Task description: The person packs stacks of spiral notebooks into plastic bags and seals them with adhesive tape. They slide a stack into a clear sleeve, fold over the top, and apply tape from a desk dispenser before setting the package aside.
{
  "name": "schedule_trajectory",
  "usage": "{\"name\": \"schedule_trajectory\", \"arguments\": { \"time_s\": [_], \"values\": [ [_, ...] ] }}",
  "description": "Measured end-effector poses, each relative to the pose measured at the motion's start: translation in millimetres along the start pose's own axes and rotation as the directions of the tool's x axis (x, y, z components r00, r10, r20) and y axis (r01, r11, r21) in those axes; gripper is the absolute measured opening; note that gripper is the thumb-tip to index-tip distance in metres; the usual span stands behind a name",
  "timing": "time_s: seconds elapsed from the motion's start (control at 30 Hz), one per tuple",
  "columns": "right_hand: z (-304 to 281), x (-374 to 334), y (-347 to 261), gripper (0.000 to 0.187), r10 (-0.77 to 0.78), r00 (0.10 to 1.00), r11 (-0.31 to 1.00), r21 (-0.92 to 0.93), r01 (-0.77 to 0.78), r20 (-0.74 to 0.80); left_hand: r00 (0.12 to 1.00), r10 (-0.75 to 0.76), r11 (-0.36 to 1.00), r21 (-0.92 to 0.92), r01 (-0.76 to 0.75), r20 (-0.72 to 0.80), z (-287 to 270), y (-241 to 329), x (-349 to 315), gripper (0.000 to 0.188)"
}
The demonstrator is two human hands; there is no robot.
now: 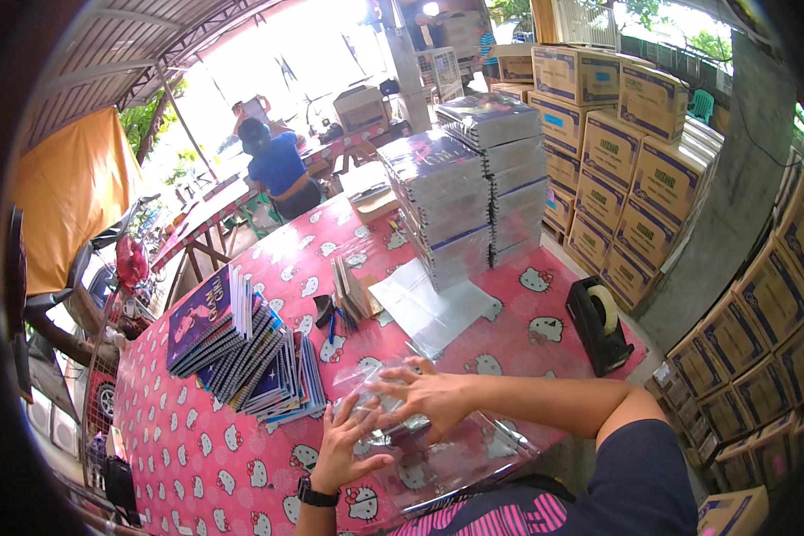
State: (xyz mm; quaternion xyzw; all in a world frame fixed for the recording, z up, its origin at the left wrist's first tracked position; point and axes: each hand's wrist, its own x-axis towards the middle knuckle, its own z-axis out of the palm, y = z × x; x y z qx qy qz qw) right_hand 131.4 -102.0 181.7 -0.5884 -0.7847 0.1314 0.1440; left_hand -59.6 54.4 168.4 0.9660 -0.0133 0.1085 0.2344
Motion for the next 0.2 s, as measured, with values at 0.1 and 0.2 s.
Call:
{"name": "schedule_trajectory", "arguments": {
  "time_s": [0.1,0.2],
  "values": [
    [-9.5,0.9,-1.8,0.079,0.038,0.999,0.999,-0.001,-0.038,0.039,0.999,-0.028,0.999,-0.018,0.029,0.03,-2.0,2.2,8.1,0.08],
    [-8.9,3.0,4.9,0.077,0.024,0.995,0.999,0.045,-0.028,0.096,0.999,-0.039,0.999,-0.008,0.04,0.029,-0.7,6.1,9.8,0.082]
  ]
}}
